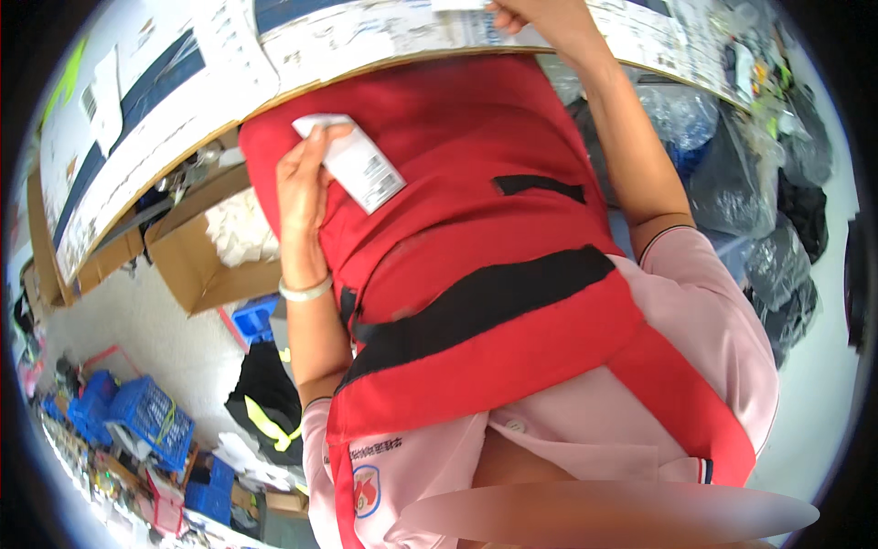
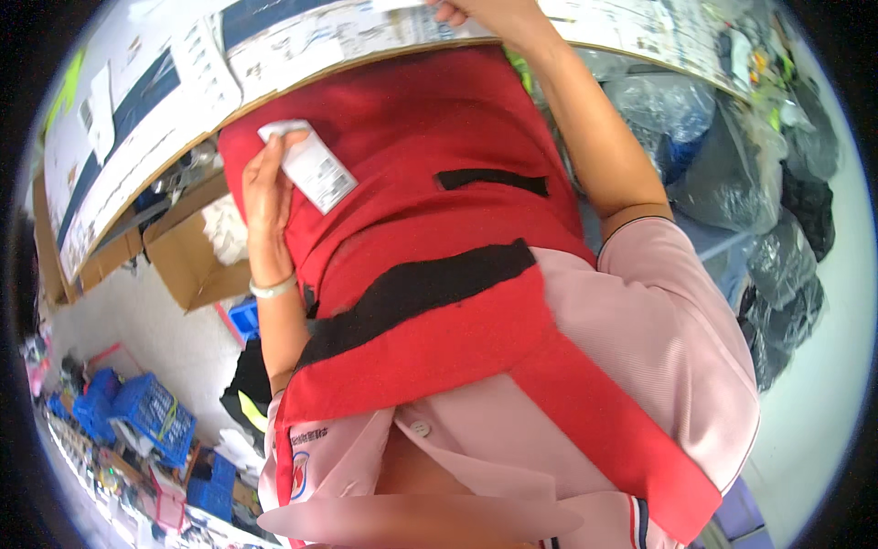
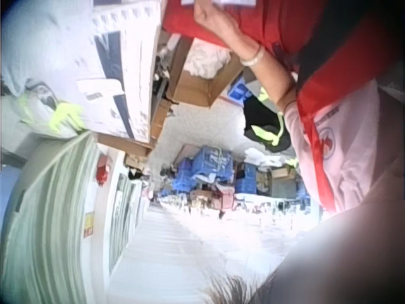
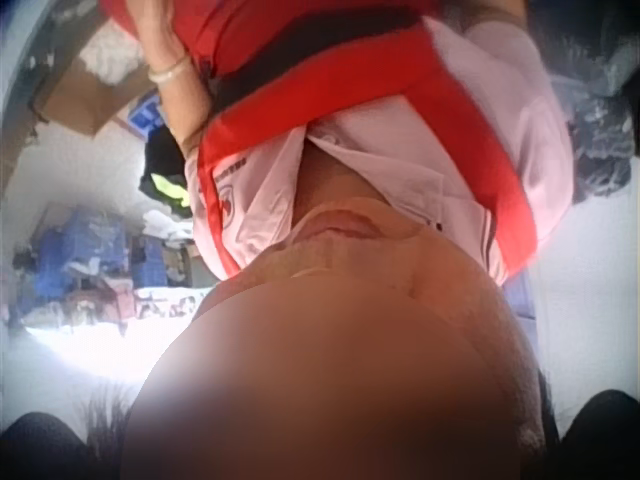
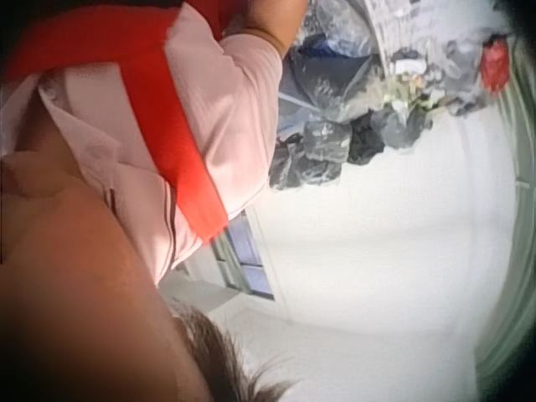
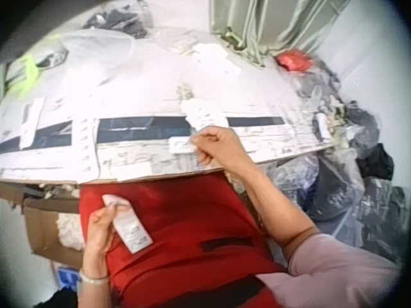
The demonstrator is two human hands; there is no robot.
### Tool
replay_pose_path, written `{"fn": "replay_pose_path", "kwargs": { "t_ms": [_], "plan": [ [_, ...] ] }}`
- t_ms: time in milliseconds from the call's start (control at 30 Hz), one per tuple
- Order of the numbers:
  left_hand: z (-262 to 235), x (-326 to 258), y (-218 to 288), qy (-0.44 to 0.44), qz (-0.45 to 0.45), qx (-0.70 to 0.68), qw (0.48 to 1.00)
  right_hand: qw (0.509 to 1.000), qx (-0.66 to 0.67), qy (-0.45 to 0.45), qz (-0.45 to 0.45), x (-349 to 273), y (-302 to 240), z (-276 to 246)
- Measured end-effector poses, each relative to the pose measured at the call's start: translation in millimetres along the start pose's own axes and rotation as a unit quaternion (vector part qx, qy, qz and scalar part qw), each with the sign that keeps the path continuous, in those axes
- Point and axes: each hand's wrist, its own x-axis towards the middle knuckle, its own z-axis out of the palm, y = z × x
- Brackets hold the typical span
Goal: Checking and sorting product identification tags on a workbench.
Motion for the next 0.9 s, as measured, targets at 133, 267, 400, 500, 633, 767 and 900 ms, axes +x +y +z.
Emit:
{"fn": "replay_pose_path", "kwargs": {
  "t_ms": [133, 267, 400, 500, 633, 767, 900],
  "plan": [
    [15.7, 1.5, 6.1, -0.032, 0.005, -0.036, 0.999, 0.983, -0.121, 0.136, 0.017, 7.5, 32.3, -75.7],
    [5.9, -5.1, 9.5, -0.072, -0.005, 0.04, 0.997, 0.949, -0.273, 0.154, 0.027, 1.1, 19.0, -60.8],
    [12.4, -3.8, 7.1, -0.036, -0.02, 0.071, 0.997, 0.863, -0.464, 0.196, 0.035, 4.1, 15.1, -58.7],
    [17.7, -2.0, 8.1, -0.053, -0.007, 0.047, 0.997, 0.894, -0.404, 0.193, -0.038, -20.6, -3.8, -22.4],
    [8.2, -8.0, 6.9, -0.026, 0.019, 0.062, 0.998, 0.956, -0.202, -0.193, -0.091, -46.1, -3.5, 69.6],
    [21.3, -0.4, 5.0, -0.029, 0.03, -0.004, 0.999, 0.915, -0.153, -0.371, 0.036, -47.9, 17.7, 101.7],
    [13.0, -3.2, -0.9, -0.05, 0.048, 0.015, 0.997, 0.947, -0.036, -0.312, 0.064, -50.1, 21.6, 112.6]
  ]
}}
